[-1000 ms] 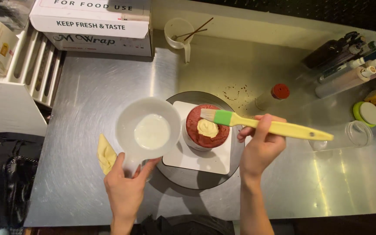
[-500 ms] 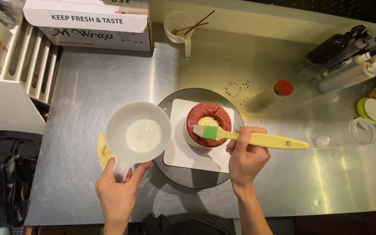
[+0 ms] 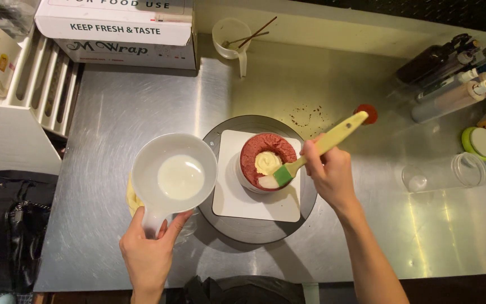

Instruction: The person pipes cream from a piping bag onto a cake layer on a turntable, places a red sponge cake layer on top, and brushes liquid from a bowl onto the cake with a pastry brush. They pipe more cream into the center, press a second red sponge layer into place, and brush more liquid over it.

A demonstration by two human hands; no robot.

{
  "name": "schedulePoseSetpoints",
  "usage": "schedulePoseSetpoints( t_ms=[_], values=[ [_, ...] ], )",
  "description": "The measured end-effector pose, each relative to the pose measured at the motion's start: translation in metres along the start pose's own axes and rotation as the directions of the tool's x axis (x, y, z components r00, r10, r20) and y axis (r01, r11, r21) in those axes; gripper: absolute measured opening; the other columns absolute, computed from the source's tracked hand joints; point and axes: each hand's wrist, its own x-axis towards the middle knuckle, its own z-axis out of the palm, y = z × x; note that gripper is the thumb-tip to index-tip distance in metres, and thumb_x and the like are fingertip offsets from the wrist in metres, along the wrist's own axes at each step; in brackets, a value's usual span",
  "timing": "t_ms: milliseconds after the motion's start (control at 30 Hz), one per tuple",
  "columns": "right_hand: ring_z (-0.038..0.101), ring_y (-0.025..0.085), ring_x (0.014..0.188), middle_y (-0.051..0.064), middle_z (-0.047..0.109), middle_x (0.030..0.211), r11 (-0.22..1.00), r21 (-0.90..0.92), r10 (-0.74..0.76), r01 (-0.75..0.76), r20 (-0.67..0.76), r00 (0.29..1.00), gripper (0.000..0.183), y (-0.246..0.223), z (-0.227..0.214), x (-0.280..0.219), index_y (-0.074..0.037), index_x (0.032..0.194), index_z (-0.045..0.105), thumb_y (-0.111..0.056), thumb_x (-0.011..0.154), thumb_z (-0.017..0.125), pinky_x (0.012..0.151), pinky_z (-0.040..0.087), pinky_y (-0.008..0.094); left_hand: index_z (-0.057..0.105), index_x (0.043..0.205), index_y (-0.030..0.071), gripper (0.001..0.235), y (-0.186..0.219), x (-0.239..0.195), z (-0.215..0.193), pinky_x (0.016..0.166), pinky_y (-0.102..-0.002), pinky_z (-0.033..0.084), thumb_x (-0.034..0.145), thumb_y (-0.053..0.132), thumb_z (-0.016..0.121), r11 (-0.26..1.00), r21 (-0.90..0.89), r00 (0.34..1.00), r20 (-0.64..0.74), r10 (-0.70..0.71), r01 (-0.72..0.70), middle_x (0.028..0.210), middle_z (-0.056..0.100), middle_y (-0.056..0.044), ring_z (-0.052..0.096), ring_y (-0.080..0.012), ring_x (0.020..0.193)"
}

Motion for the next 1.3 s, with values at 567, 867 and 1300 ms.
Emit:
schedulePoseSetpoints(
  t_ms=[567, 867, 1300],
  values=[
    [0.049, 0.005, 0.060, 0.000, 0.056, 0.075, 0.956, 0.281, -0.068, 0.089, -0.085, 0.994, 0.029, -0.036, -0.043, 0.029, -0.003, 0.095, 0.062, -0.025, 0.113, 0.056, 0.052, 0.039, 0.022, 0.066, 0.089, 0.001, 0.038, 0.023, -0.009, 0.017, 0.052, -0.028, 0.050, 0.072, 0.025, 0.090, 0.985, -0.053, 0.984, 0.061, 0.167, -0.163, 0.067, 0.071, -0.005, 0.061, -0.0088, 0.054],
    [0.058, 0.009, 0.059, 0.002, 0.064, 0.079, 0.963, 0.152, -0.246, 0.222, 0.166, 0.955, 0.025, -0.083, 0.018, 0.006, 0.001, 0.092, 0.066, -0.017, 0.107, 0.058, 0.052, 0.048, 0.024, 0.059, 0.082, 0.000, 0.046, 0.028, -0.022, 0.041, 0.047, -0.034, 0.046, 0.070, 0.030, 0.092, 0.968, 0.010, 0.956, 0.156, 0.247, -0.252, 0.059, 0.062, -0.012, 0.051, -0.0207, 0.046],
    [0.046, 0.006, 0.061, 0.002, 0.058, 0.083, 0.770, 0.634, 0.065, 0.066, -0.181, 0.981, 0.027, -0.030, -0.035, 0.028, -0.006, 0.096, 0.056, -0.024, 0.115, 0.050, 0.053, 0.036, 0.024, 0.064, 0.084, 0.000, 0.043, 0.027, -0.014, 0.029, 0.052, -0.033, 0.050, 0.071, 0.029, 0.092, 0.993, -0.019, 0.979, 0.170, 0.116, -0.114, 0.063, 0.068, -0.014, 0.057, -0.0188, 0.051]
  ],
)
